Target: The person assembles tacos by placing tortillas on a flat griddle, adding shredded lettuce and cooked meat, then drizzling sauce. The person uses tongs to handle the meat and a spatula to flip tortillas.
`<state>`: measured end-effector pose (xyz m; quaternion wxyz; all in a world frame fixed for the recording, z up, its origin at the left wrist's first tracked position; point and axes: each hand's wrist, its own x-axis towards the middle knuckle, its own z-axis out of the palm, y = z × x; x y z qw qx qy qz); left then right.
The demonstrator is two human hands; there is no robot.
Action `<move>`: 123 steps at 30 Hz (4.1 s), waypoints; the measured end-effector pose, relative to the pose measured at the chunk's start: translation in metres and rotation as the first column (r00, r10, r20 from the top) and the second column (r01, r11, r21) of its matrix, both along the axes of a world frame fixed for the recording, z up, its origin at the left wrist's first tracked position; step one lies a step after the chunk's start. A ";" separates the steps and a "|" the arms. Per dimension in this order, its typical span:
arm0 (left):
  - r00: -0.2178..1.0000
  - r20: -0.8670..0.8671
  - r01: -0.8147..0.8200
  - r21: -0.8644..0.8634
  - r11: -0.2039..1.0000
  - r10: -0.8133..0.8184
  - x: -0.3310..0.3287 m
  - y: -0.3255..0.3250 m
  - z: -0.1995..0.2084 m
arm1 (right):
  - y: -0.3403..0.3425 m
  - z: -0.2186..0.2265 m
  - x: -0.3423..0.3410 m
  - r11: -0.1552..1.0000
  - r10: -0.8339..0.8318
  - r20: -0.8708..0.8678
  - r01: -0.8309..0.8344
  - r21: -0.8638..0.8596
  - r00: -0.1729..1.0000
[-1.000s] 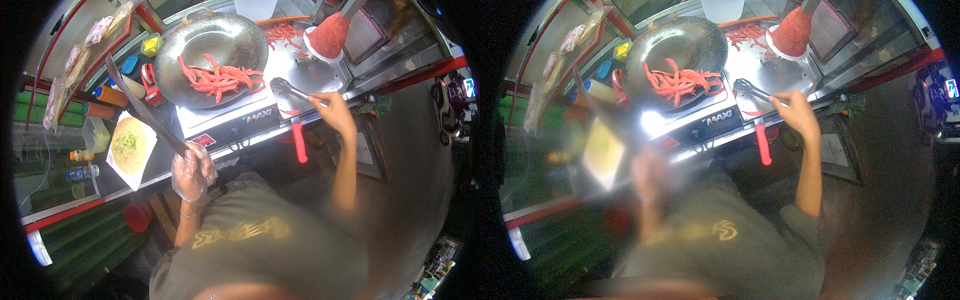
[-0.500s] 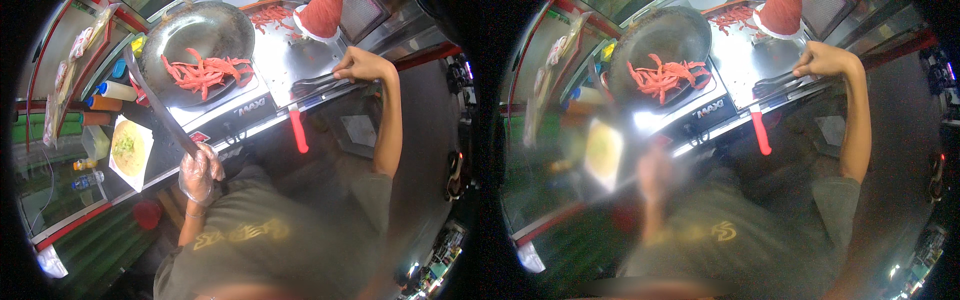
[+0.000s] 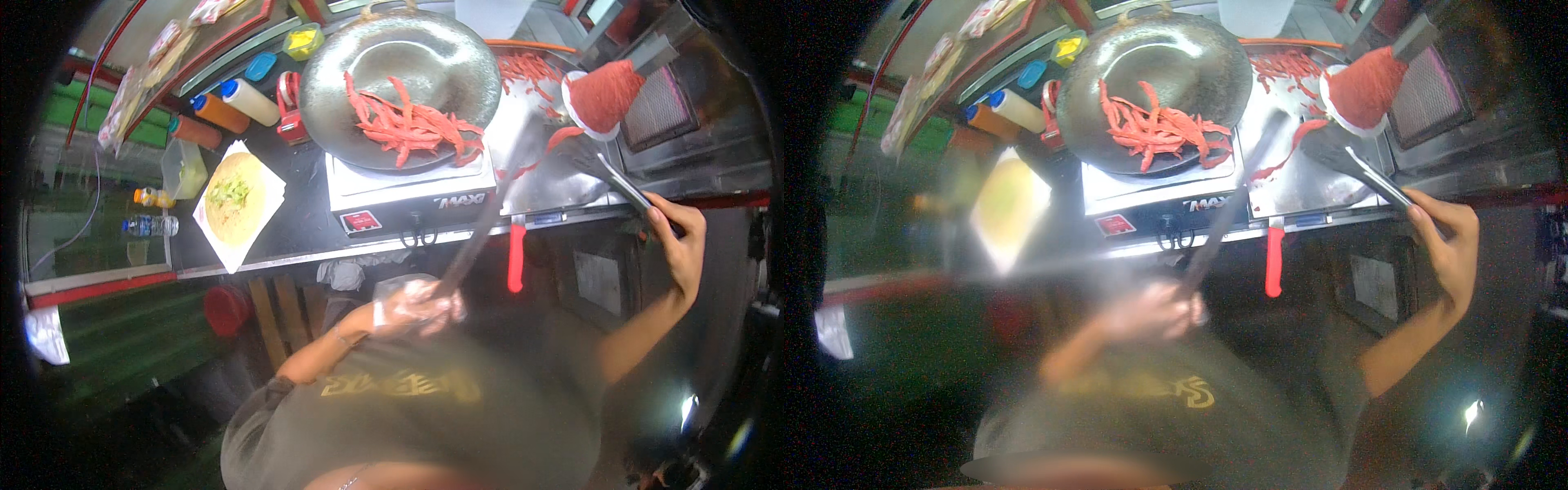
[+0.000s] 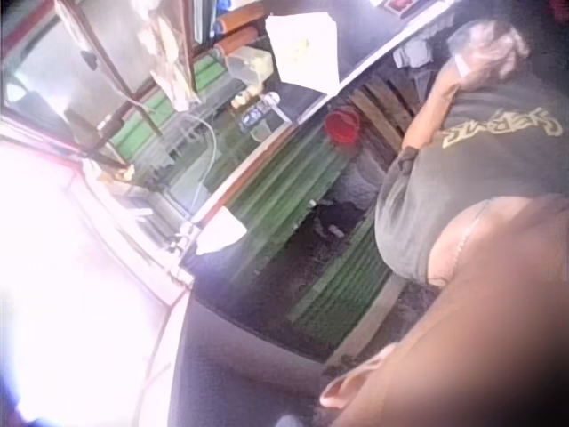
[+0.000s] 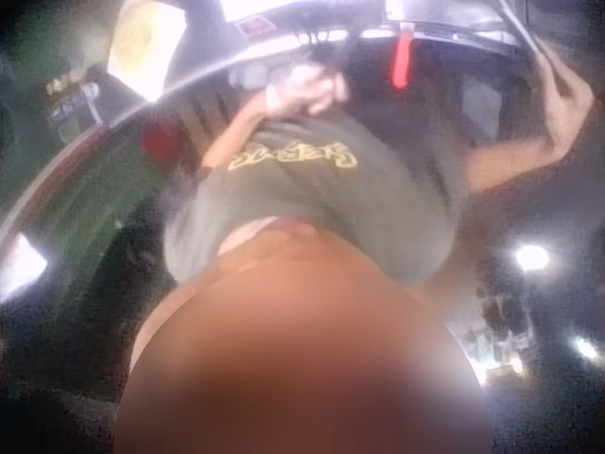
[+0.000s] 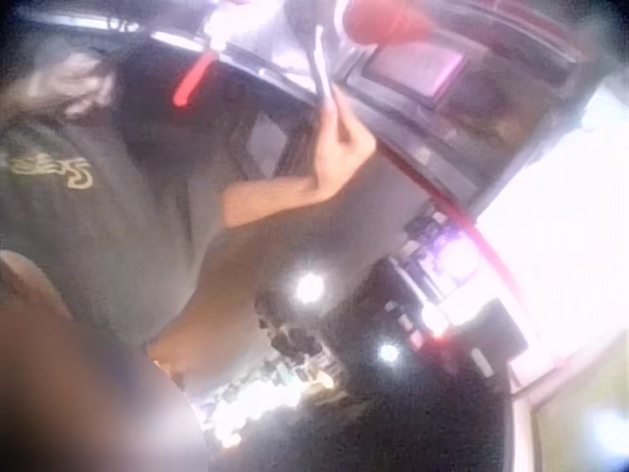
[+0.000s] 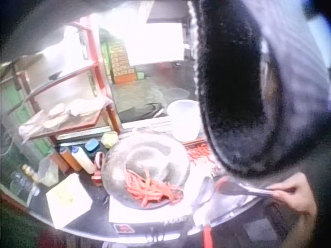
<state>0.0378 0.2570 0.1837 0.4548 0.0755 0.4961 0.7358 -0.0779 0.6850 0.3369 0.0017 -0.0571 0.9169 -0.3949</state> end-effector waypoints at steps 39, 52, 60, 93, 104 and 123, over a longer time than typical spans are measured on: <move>0.959 0.216 -0.214 0.123 0.969 0.184 -0.032 0.071 -0.053 | -0.086 -0.116 0.021 0.936 -0.334 -0.394 0.351 -0.029 0.856; 0.979 0.171 -0.139 0.145 0.980 0.113 -0.012 0.080 -0.065 | -0.105 -0.077 0.002 0.931 -0.335 -0.444 0.363 -0.024 0.831; 0.937 0.312 -0.194 0.094 0.977 0.156 -0.049 0.122 -0.103 | -0.191 -0.063 0.009 0.980 0.167 -0.244 -0.133 0.150 0.955; 0.122 -0.471 -0.974 -0.228 0.014 0.873 -0.018 -0.599 -0.141 | -0.351 -0.033 0.076 0.781 -0.466 -0.398 0.579 0.235 0.790; 0.094 -0.845 -0.924 -0.271 -0.269 0.527 -0.040 -0.674 -0.219 | -0.369 -0.113 0.106 0.629 -0.748 -0.207 0.773 0.081 0.630; 0.175 -0.935 -0.857 -0.299 -0.420 0.308 -0.030 -0.636 -0.176 | -0.386 -0.081 0.001 0.944 -0.292 -0.302 0.325 0.065 0.908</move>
